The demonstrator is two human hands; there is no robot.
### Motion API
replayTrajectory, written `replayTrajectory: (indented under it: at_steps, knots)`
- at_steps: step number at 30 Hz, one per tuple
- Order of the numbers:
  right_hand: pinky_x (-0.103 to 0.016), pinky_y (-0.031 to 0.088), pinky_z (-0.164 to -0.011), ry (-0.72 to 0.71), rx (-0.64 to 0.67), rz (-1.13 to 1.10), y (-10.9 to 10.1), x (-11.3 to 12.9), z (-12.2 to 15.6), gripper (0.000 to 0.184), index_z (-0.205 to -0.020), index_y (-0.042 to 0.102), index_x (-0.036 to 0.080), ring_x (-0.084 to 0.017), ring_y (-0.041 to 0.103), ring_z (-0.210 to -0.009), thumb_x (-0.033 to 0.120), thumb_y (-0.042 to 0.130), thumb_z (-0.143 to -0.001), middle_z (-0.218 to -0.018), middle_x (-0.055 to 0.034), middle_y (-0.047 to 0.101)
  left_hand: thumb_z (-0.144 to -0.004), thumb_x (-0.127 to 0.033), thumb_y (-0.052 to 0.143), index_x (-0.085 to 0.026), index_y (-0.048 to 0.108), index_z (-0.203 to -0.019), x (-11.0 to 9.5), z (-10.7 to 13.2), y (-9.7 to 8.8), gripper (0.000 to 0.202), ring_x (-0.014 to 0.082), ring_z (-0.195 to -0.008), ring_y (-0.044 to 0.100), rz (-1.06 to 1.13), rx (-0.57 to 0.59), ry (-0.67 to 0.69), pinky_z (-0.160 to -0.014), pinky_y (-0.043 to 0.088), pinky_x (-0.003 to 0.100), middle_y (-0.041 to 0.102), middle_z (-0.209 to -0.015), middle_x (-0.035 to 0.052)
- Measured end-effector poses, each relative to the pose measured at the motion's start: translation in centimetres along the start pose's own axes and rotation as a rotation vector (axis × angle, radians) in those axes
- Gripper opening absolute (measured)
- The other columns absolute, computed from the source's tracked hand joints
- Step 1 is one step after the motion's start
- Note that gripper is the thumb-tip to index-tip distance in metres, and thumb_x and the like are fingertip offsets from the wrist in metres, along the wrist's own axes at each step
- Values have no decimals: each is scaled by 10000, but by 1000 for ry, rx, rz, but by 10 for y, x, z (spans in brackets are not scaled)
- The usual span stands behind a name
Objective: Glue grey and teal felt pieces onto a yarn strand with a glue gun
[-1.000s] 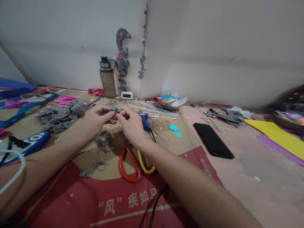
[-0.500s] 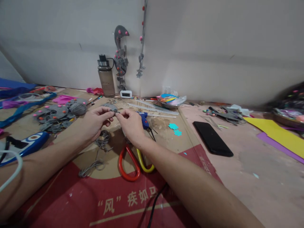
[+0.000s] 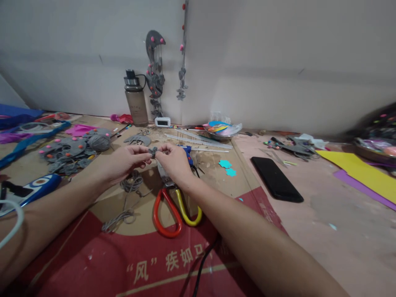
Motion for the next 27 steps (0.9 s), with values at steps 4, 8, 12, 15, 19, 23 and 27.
replayTrajectory:
  at_steps: [4, 8, 12, 15, 19, 23, 27]
  knots:
    - [-222, 287, -506, 5, 39, 22, -4, -4, -1, 103, -686, 549, 185, -87, 402, -508, 286, 563, -671, -557, 57, 498, -630, -283, 726, -158, 704, -898, -12, -1, -5, 296, 132, -633, 592, -142, 52, 77, -544, 422, 232, 680, -723, 58]
    - [-232, 294, -535, -83, 83, 172, -2, 9, 2, 128, -675, 564, 184, -93, 391, -531, 310, 563, -693, -564, 50, 494, -666, -341, 692, -172, 723, -880, -19, 2, -3, 274, 123, -541, 552, -385, 50, 171, -482, 405, 226, 666, -655, 36]
    - [-251, 332, -612, -220, 83, 353, 0, 29, 9, 81, -690, 589, 188, -115, 440, -620, 256, 549, -709, -645, 25, 544, -689, -332, 654, -163, 702, -728, -23, 7, 0, 180, 119, -457, 532, -516, 10, 225, -436, 396, 222, 641, -572, 26]
    - [-261, 355, -626, -216, 70, 354, 1, 31, 12, 123, -814, 601, 191, -123, 463, -638, 271, 570, -726, -685, 17, 548, -681, -298, 648, -168, 683, -698, -29, 8, -6, 136, 123, -444, 536, -566, -65, 273, -433, 391, 221, 637, -554, 17]
    - [-281, 389, -634, -146, 144, 259, 10, 24, 16, 233, -960, 599, 185, -136, 518, -655, 299, 572, -758, -734, 1, 587, -668, -259, 636, -173, 682, -666, -36, 3, -33, 97, 110, -456, 506, -594, -252, 352, -459, 368, 218, 625, -541, 1]
    - [-292, 409, -681, -115, 249, 149, 17, 36, 20, 133, -829, 647, 186, -145, 561, -724, 246, 536, -789, -789, -20, 645, -648, -289, 642, -163, 681, -657, -27, -10, -73, 131, 98, -436, 464, -534, -444, 317, -449, 329, 218, 599, -513, -9]
    - [-253, 381, -609, -119, 248, 19, 10, 68, 28, 159, -823, 662, 191, -107, 489, -616, 251, 514, -819, -674, 20, 576, -642, -294, 652, -153, 633, -662, -9, -23, -106, 143, 90, -447, 478, -260, -556, 228, -419, 299, 207, 579, -522, -9]
Point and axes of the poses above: each hand's wrist, its own z-axis away from the middle knuckle, its own y-axis out of the palm, x = y × z, the point moved 8 cm from there along -z, towards the middle knuckle
